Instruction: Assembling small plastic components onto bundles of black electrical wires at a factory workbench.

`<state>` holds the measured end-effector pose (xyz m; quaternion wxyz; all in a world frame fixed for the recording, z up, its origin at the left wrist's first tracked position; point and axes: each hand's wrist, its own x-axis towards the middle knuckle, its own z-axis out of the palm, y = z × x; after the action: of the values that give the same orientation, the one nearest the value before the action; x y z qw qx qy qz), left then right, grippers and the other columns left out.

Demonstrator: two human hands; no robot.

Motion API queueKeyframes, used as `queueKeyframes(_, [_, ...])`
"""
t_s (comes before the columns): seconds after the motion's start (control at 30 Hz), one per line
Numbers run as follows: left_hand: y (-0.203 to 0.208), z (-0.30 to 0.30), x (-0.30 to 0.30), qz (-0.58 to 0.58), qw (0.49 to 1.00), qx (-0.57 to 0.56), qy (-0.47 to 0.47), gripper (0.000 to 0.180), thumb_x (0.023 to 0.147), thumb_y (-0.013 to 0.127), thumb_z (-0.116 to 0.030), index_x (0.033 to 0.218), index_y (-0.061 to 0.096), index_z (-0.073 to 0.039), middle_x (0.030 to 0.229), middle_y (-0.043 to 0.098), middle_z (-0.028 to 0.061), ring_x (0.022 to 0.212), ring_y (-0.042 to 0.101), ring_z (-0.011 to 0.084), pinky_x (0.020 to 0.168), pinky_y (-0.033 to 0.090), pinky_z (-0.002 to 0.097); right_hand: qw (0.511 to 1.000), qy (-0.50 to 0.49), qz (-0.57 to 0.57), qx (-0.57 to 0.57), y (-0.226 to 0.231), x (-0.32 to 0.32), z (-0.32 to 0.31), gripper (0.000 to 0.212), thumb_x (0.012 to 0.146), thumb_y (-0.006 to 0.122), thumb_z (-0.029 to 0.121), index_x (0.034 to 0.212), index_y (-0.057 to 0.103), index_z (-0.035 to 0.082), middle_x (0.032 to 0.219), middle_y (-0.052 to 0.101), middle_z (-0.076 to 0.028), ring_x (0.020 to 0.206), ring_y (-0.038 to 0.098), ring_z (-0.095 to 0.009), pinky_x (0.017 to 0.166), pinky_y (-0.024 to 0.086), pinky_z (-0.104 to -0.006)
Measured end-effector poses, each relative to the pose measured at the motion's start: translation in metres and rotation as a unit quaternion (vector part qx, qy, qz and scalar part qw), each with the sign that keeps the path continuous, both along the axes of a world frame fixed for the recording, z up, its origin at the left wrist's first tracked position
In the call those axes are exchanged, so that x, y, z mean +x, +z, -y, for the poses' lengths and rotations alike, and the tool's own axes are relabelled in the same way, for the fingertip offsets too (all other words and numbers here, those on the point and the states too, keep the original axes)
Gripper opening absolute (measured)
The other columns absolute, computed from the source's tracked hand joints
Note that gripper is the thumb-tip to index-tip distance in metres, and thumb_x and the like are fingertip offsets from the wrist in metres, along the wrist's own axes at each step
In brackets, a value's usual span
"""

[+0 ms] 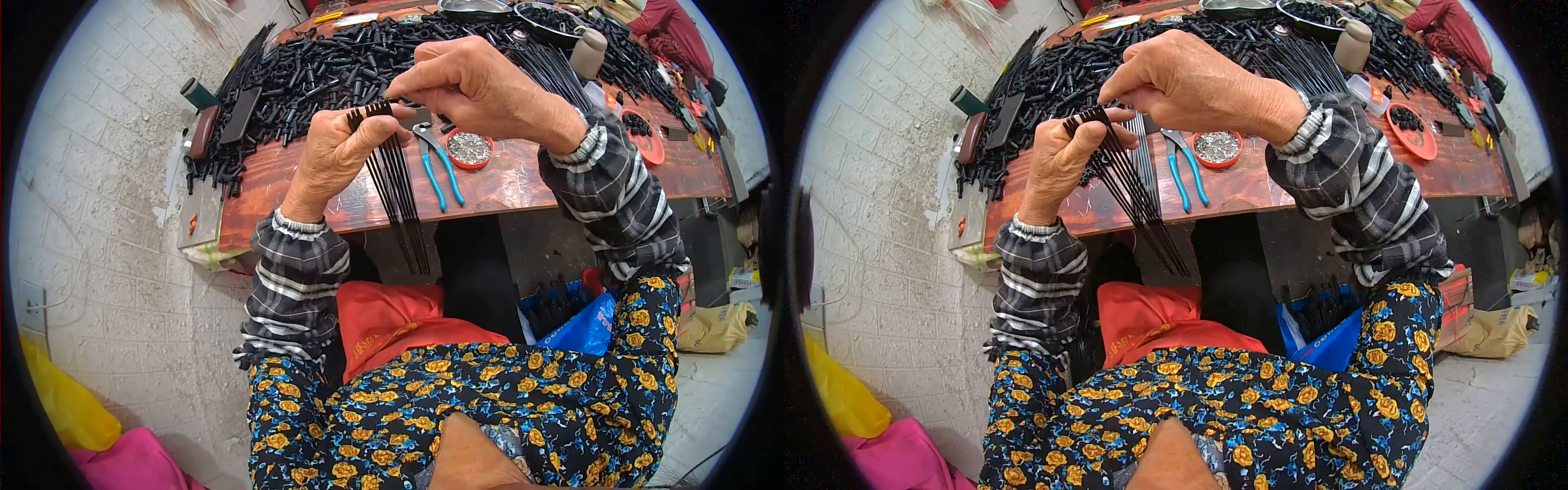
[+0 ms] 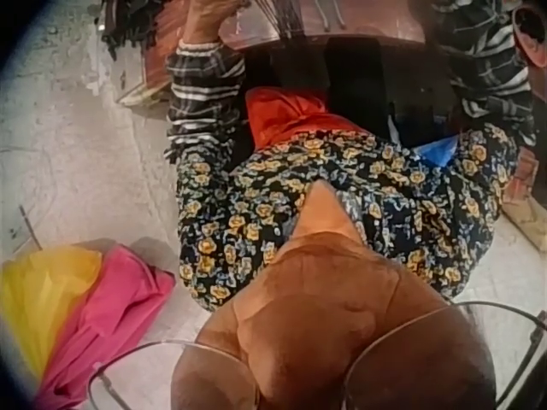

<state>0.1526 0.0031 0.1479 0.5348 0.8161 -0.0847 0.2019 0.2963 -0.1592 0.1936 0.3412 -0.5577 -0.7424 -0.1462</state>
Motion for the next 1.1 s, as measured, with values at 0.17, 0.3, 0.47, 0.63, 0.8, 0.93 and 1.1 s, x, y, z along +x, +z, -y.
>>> queueKeyframes(0.17, [-0.001,0.001,0.003,-0.002,1.0,0.001,0.011,0.034,0.093,0.059,-0.032,0.1,0.07,-0.001,0.08,0.069,0.0016,0.073,0.062,0.0062,0.067,0.05,0.0206,0.998,0.004,-0.051,-0.029,-0.001,-0.001,0.002,0.02,0.08,0.061,-0.003,0.097,0.069,0.002,0.07,0.056,-0.008,0.059,0.056,-0.02,0.053,0.042,-0.0312])
queueKeyframes(0.3, [0.001,0.002,0.004,0.008,1.0,0.011,0.002,0.036,0.093,0.058,-0.035,0.099,0.071,-0.002,0.077,0.069,0.0018,0.072,0.062,0.0062,0.066,0.049,0.0208,1.0,0.001,-0.002,-0.015,0.006,-0.003,0.005,0.019,0.08,0.06,-0.003,0.097,0.069,0.002,0.07,0.055,-0.008,0.059,0.054,-0.019,0.052,0.041,-0.032])
queueKeyframes(0.47, [0.004,0.003,0.006,-0.011,1.0,0.024,0.012,0.038,0.092,0.058,-0.038,0.1,0.071,-0.003,0.076,0.069,0.0016,0.072,0.061,0.0059,0.065,0.049,0.0209,1.0,0.003,0.009,0.008,-0.002,0.007,0.001,0.018,0.081,0.061,-0.002,0.096,0.07,0.002,0.071,0.055,-0.007,0.059,0.052,-0.018,0.052,0.04,-0.0321])
queueKeyframes(0.63, [0.0,0.003,0.009,-0.014,1.0,0.002,0.01,0.036,0.092,0.059,-0.037,0.1,0.071,-0.004,0.075,0.069,0.0016,0.071,0.061,0.0057,0.065,0.049,0.0208,0.999,0.005,0.009,0.032,-0.006,0.009,-0.001,0.018,0.081,0.061,-0.001,0.097,0.069,0.003,0.072,0.056,-0.007,0.058,0.054,-0.017,0.052,0.042,-0.0302])
queueKeyframes(0.8, [0.003,0.009,0.006,-0.022,0.999,0.0,0.031,0.031,0.092,0.061,-0.03,0.099,0.07,-0.001,0.076,0.07,0.0043,0.071,0.063,0.0079,0.066,0.051,0.0233,0.997,-0.043,-0.066,-0.016,-0.004,-0.003,-0.001,0.032,0.079,0.059,-0.002,0.11,0.061,0.004,0.067,0.06,-0.005,0.054,0.058,-0.013,0.049,0.045,-0.0262])
queueKeyframes(0.93, [0.008,0.019,0.005,-0.025,0.999,-0.015,0.019,0.027,0.091,0.061,-0.025,0.093,0.069,0.001,0.077,0.07,0.0065,0.072,0.066,0.011,0.068,0.053,0.0253,0.998,-0.034,-0.04,0.038,0.002,-0.014,-0.009,0.037,0.075,0.058,-0.004,0.112,0.058,0.003,0.065,0.06,-0.006,0.052,0.059,-0.013,0.048,0.047,-0.0268])
queueKeyframes(1.1, [0.002,0.016,0.002,-0.049,0.99,-0.13,-0.006,0.024,0.091,0.06,-0.019,0.091,0.068,0.003,0.077,0.069,0.0095,0.074,0.067,0.0152,0.07,0.055,0.0273,0.999,-0.05,-0.011,0.008,0.013,-0.021,-0.007,0.04,0.075,0.061,-0.001,0.115,0.058,0.002,0.074,0.064,-0.009,0.059,0.065,-0.014,0.051,0.05,-0.0292])
